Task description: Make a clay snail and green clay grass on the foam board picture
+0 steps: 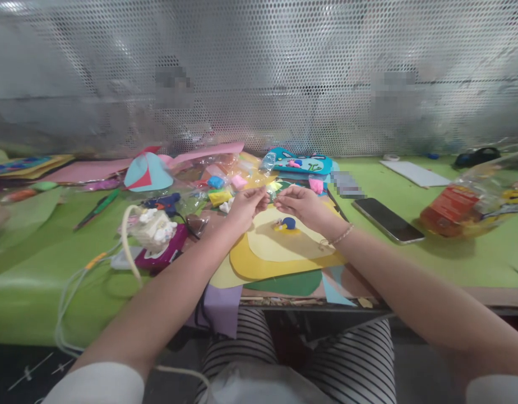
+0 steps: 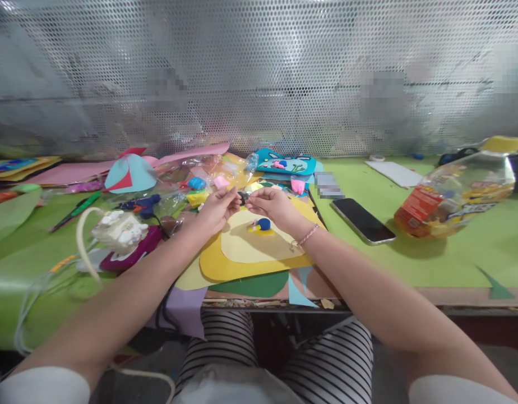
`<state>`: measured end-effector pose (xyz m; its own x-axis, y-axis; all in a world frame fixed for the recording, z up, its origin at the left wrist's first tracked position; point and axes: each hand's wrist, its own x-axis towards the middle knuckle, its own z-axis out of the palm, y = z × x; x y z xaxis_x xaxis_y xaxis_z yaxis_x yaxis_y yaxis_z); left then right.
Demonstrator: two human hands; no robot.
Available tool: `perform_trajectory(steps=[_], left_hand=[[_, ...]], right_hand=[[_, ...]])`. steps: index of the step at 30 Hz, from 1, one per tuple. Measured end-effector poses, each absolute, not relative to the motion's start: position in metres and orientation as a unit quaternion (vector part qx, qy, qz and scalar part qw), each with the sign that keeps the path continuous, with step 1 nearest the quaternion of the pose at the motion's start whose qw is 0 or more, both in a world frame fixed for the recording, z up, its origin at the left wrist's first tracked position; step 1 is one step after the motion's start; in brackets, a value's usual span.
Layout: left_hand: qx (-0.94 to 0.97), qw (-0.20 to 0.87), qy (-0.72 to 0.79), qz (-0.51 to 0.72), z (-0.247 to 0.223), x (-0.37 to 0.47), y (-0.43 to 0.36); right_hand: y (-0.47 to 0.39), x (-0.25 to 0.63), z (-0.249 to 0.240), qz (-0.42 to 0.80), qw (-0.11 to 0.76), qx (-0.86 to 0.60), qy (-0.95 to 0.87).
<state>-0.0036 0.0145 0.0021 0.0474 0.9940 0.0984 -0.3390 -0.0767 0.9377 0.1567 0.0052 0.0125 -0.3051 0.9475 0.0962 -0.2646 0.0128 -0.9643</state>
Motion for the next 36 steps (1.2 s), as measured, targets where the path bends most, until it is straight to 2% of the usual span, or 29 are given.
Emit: perform_trajectory(steps=[9,16,27,31,36], left_hand=[[0.473,0.589,0.367,0.542,-0.001,-0.003,0.013],[0.461,0.559,0.368,0.583,-0.001,-0.005,0.015],[0.51,0.522,0.394,0.559,-0.005,-0.006,0.018],[0.57,0.468,0.43,0.521,-0.007,-0.011,0.02],[0.714,0.359,0.44,0.41,-0.011,-0.014,0.023]], right_hand=[[0.008,0.159,0.012,0.625,0.482,-0.337,-0.513],[0.007,0.159,0.014,0.601,0.504,-0.348,-0.513],[0.009,0.16,0.014,0.582,0.511,-0.369,-0.514],[0.009,0.161,0.014,0.564,0.498,-0.384,-0.535],[0.01,0.162,0.01,0.55,0.488,-0.402,-0.545]])
